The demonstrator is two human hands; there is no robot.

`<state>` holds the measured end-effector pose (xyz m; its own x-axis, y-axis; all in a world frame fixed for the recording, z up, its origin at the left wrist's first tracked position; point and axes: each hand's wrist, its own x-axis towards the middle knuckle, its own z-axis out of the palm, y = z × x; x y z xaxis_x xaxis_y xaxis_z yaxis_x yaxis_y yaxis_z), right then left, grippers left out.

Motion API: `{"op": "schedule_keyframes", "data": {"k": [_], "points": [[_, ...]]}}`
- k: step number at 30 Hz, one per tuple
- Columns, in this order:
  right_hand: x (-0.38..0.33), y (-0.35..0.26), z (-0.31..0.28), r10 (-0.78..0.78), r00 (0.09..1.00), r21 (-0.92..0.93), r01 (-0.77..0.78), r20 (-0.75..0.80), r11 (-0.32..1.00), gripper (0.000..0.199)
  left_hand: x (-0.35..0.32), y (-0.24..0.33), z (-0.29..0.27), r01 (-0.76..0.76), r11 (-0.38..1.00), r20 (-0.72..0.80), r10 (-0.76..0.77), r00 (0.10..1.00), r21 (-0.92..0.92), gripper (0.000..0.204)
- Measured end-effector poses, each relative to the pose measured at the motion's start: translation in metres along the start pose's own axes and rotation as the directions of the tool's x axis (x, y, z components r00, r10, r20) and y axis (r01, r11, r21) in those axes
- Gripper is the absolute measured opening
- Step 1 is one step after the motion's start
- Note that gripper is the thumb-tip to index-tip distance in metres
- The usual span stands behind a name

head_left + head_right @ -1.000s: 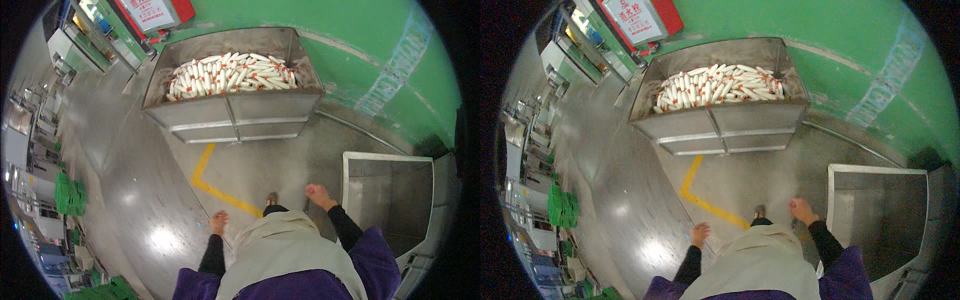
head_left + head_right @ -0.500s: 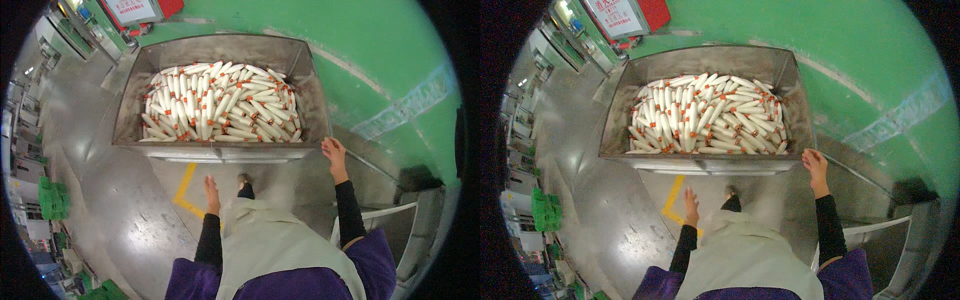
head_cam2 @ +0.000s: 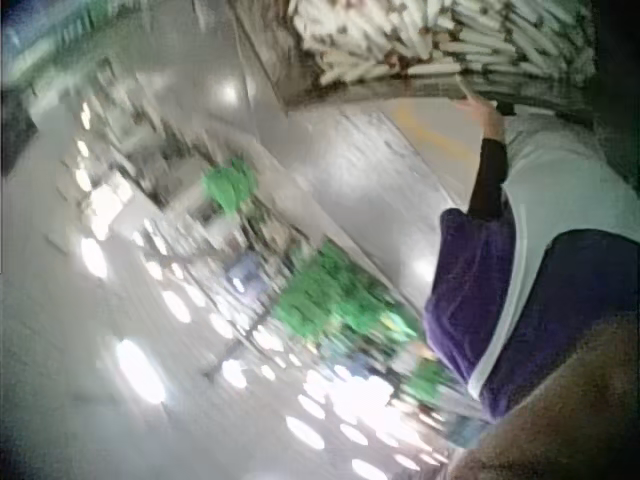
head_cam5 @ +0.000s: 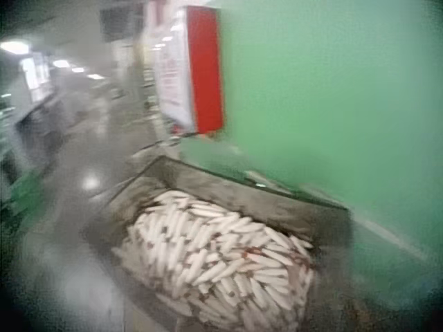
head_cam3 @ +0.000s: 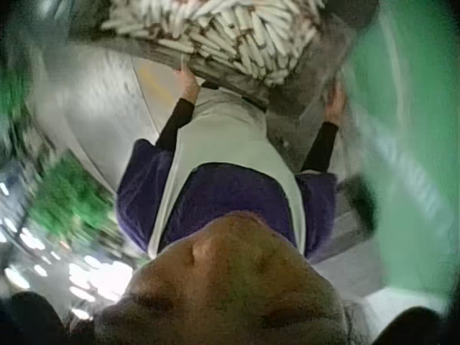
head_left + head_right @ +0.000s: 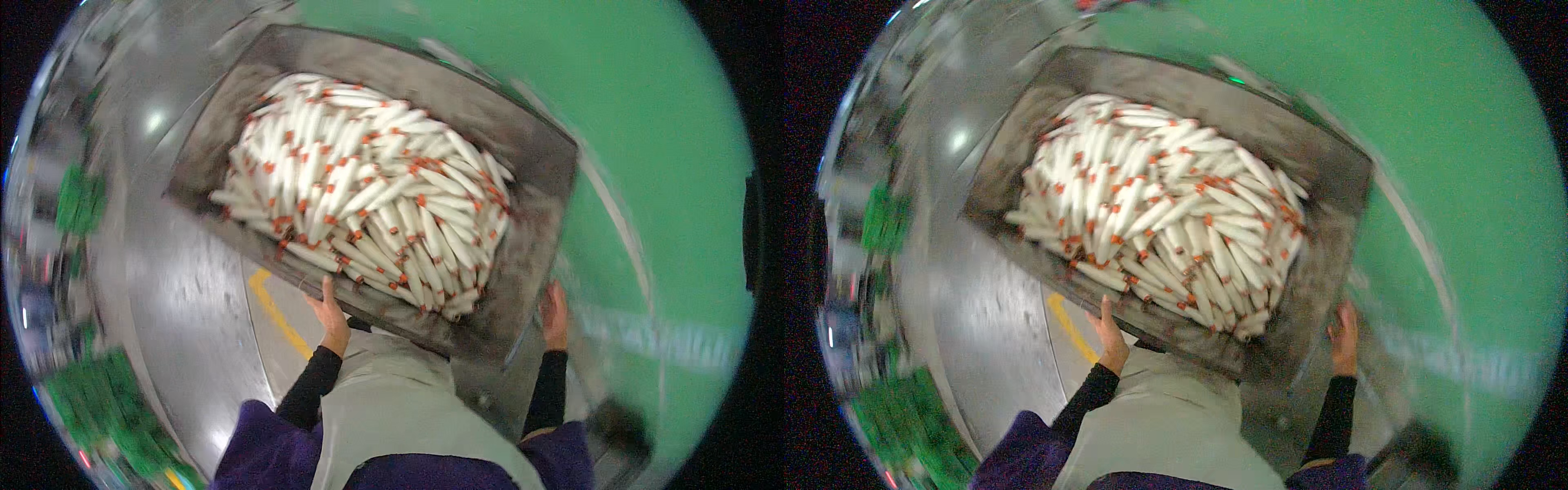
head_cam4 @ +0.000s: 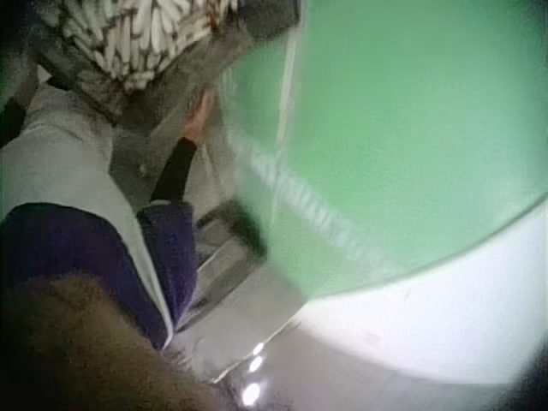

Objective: The person picks up a white cylindrical object with an orange tip, then pulls a large empty metal bin across the factory floor. They walk to another bin filled with similar white objects, pull it to a machine, and place it into the hopper. The person then stands by the machine as the objects feed onto a conveyor.

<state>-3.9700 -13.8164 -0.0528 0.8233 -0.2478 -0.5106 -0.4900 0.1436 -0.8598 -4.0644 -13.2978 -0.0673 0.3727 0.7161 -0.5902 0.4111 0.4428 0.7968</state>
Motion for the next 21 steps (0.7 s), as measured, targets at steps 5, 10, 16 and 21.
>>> {"op": "schedule_keyframes", "data": {"k": [5,10,16,21], "points": [[0.124,0.001,0.036,0.065,0.981,0.234,-0.108,0.182,0.966,0.074,-0.004,0.007,0.021,0.188,0.944,-0.12,-0.227,0.967,-0.27,0.107],[0.146,-0.005,0.073,-0.087,0.979,0.397,0.007,0.183,0.918,0.072,0.015,0.017,0.028,0.045,0.938,-0.184,-0.115,0.976,-0.344,0.053],[0.158,0.03,0.045,-0.127,0.992,-0.112,0.128,0.014,0.986,0.07,0.043,0.013,0.002,0.187,0.914,-0.259,-0.291,0.921,-0.361,0.049],[0.174,0.059,0.024,-0.265,0.963,-0.155,0.268,0.043,0.951,0.073,0.067,0.033,0.002,0.258,0.919,-0.415,-0.368,0.832,-0.297,0.055]]}}
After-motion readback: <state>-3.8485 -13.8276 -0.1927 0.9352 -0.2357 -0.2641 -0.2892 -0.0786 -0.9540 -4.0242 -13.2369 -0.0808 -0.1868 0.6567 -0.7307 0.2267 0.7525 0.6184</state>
